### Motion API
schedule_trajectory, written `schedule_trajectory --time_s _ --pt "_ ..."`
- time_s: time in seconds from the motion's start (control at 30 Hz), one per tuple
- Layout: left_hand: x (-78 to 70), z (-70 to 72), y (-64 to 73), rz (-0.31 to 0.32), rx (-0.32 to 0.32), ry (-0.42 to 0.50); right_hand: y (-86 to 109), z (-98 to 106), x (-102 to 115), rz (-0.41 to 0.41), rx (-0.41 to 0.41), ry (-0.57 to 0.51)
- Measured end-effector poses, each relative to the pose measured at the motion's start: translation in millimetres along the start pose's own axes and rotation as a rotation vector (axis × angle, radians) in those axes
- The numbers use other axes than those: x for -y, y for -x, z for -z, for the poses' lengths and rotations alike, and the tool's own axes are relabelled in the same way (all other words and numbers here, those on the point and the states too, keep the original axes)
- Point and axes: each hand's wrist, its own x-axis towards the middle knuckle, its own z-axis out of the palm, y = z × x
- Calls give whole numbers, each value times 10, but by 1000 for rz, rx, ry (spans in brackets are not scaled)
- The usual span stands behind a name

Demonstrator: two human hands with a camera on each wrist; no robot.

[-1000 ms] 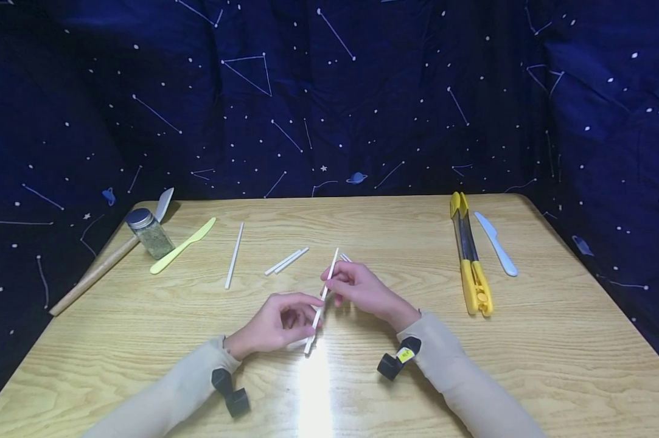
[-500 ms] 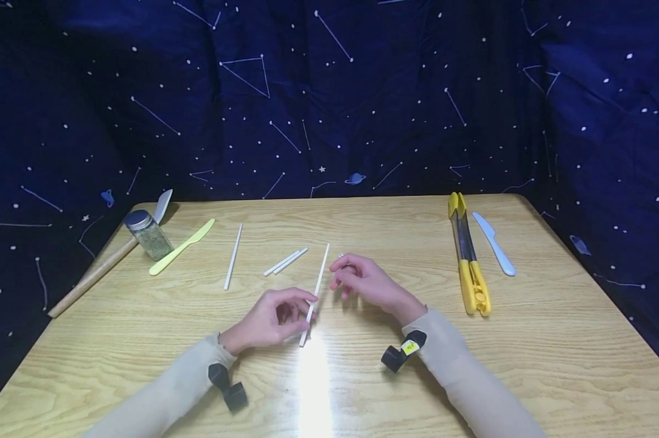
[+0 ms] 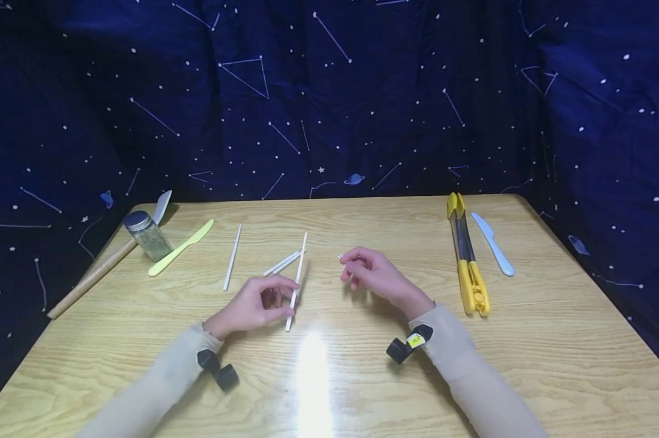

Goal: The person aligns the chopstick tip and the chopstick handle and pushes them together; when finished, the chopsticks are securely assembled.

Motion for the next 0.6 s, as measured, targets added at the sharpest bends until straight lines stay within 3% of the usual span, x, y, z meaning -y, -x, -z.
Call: schedule_trajectory --time_s 0.23,0.43,0.6 --pt "81 211 -3 29 3 -63 -30 65 -93 24 -42 43" --pt "116 383 1 20 -34 -203 -37 83 -146 21 -81 253" --pt "143 472 -4 46 -41 -250 -26 93 -198 18 -121 380"
